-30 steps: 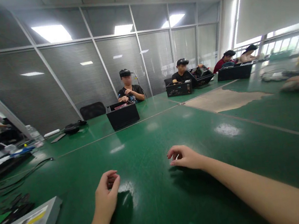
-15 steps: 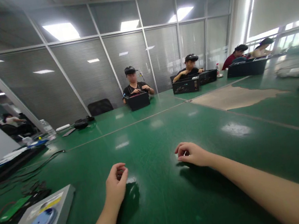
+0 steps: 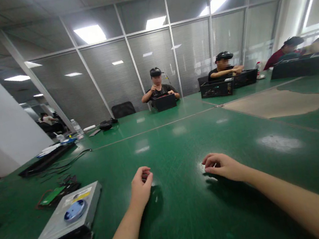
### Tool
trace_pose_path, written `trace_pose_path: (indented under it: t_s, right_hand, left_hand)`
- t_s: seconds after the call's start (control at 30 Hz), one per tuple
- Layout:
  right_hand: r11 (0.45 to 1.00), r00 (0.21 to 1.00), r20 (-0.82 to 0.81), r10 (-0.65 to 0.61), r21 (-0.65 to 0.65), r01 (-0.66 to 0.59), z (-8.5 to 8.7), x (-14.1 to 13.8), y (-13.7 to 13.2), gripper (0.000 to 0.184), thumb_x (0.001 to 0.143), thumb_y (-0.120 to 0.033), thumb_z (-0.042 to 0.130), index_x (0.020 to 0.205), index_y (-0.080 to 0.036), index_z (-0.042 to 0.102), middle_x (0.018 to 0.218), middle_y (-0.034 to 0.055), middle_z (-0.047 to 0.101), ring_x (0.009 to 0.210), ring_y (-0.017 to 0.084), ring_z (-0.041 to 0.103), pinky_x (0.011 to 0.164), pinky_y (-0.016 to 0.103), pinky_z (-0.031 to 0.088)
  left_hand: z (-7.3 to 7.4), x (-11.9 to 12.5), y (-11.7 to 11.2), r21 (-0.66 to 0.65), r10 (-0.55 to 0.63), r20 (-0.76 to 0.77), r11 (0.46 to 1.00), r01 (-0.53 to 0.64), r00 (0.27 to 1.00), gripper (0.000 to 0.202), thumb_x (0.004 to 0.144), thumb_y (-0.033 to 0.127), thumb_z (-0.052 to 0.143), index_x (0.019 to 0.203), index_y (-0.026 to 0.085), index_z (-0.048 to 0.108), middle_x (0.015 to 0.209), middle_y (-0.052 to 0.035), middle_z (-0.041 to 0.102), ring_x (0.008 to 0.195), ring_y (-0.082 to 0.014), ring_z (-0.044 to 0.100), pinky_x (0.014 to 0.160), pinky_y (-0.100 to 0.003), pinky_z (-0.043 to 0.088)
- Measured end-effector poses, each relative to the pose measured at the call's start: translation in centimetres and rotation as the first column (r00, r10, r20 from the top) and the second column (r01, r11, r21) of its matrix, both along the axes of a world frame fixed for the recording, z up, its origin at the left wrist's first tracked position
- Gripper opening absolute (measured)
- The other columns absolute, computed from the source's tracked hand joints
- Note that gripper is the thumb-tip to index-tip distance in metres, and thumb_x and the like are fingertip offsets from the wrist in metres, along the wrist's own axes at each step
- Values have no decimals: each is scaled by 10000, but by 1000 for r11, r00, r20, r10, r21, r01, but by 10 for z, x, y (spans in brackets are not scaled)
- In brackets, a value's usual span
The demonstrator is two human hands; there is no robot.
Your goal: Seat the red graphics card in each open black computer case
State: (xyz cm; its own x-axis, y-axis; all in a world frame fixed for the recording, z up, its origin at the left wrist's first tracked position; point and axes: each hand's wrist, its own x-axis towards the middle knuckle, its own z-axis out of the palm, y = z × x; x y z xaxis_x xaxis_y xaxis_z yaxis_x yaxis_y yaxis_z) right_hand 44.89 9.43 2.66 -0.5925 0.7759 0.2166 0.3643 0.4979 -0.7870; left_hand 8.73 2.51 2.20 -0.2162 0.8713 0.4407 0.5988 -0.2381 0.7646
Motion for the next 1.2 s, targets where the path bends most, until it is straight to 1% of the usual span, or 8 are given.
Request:
trace_pose_path:
  t_s: [0.07, 0.2, 0.43, 0.73, 0.9, 1.2]
  right_hand:
    - [1000, 1000, 17, 2, -4, -1, 0, 0, -2, 235, 845, -403, 634, 826, -184, 716, 1089, 88, 651, 787, 163, 618, 695, 301, 502]
    - [1000, 999, 36, -8, -26, 9, -1, 0, -2, 267, 844, -435, 620, 865, -192, 729, 1124, 105, 642, 826, 188, 621, 727, 327, 512]
    - [999, 999, 36, -26, -31, 27, -3, 1, 2, 294, 838, -450, 619, 891, -183, 729, 1102, 105, 652, 825, 187, 628, 749, 327, 510]
    - [998, 998, 21, -61, -22, 62, -3, 1, 1, 272, 832, -423, 635, 887, -171, 720, 1048, 98, 663, 792, 176, 622, 728, 317, 502]
    - [999, 999, 22, -35, -16, 36, -6, 1, 3, 252, 835, -409, 639, 900, -178, 715, 1047, 86, 659, 783, 163, 617, 713, 303, 504]
    - [999, 998, -45, -34, 9, 35, -3, 3, 7, 195, 828, -349, 655, 904, -179, 714, 1051, 77, 651, 780, 157, 635, 716, 298, 522]
  left_hand:
    - [1, 2, -2, 0, -6, 6, 1000, 6, 1000, 203, 825, 317, 581, 978, 185, 595, 838, -28, 607, 734, -160, 586, 677, -292, 481]
    - [0, 4, -3, -8, 17, -12, 1000, -17, 1000, 185, 816, 280, 581, 977, 189, 589, 851, -34, 616, 748, -151, 590, 689, -279, 483]
    - [0, 2, -3, -17, 11, -24, 1000, -12, 1000, 200, 825, 289, 573, 993, 182, 591, 859, -39, 617, 741, -148, 584, 688, -284, 474]
    - [1, 2, 0, -22, 26, -11, 999, -26, 1000, 217, 815, 305, 587, 993, 181, 586, 858, -36, 615, 721, -147, 574, 668, -283, 468]
    - [3, 1, -1, -30, 39, -10, 999, -39, 999, 221, 817, 315, 586, 994, 184, 585, 852, -28, 609, 711, -148, 575, 661, -283, 470]
    - [1, -4, 5, -44, 41, -75, 998, -44, 996, 275, 826, 390, 579, 1020, 194, 586, 856, -17, 619, 715, -162, 602, 663, -295, 493]
